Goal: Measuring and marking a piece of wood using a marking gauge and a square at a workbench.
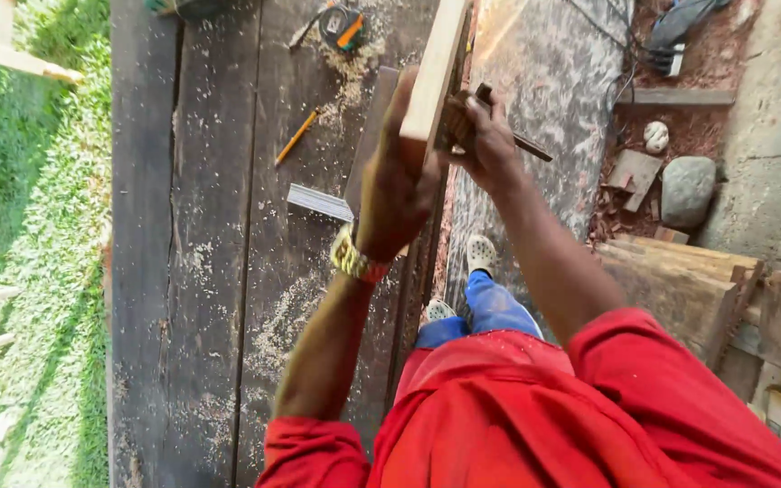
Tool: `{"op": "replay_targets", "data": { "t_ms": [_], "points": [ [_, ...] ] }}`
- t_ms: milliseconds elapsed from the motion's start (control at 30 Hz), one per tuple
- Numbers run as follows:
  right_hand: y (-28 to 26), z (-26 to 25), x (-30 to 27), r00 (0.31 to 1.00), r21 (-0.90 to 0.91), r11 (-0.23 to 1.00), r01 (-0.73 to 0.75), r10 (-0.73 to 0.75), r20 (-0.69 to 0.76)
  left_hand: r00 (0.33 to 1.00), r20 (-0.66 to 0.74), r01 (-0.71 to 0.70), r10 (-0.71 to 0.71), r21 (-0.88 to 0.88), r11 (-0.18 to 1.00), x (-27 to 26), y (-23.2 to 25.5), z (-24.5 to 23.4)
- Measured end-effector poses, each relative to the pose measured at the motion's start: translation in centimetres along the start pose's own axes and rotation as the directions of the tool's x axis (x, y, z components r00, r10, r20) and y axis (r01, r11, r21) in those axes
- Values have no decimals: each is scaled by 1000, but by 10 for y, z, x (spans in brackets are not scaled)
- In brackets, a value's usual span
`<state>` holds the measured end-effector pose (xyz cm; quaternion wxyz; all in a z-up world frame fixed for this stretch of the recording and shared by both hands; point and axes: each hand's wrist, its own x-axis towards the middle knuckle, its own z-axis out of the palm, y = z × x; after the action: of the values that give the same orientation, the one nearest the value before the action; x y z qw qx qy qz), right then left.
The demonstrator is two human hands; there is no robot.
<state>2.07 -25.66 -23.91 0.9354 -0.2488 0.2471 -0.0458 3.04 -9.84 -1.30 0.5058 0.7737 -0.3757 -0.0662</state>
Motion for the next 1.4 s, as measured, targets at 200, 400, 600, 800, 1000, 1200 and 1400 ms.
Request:
{"op": "replay_targets", "data": {
  "t_ms": [200,400,600,800,1000,1200,1400],
  "points": [
    [23,-11,-76,991,-236,963,-128,113,-76,989,-88,124,-116,90,988,-110,-30,19],
    [75,-44,-157,997,-242,969,-57,41,-70,917,-59,391,-394,-49,919,-220,-93,45],
    [127,-35,-239,993,-113,986,120,-121,-1,981,-49,193,-187,205,960,-289,-164,63],
    [180,-14,-266,961,-193,941,278,-268,75,985,78,97,-155,490,866,-318,-203,62],
    [233,-30,-248,901,-226,874,429,-396,178,975,191,-22,-115,598,802,-302,-210,41],
    [261,-29,-247,846,-418,737,531,-492,206,944,265,10,-194,567,823,-291,-202,30],
    [285,-24,-269,846,-553,669,496,-516,134,974,212,-56,-78,558,828,-300,-238,46]
  ]
}}
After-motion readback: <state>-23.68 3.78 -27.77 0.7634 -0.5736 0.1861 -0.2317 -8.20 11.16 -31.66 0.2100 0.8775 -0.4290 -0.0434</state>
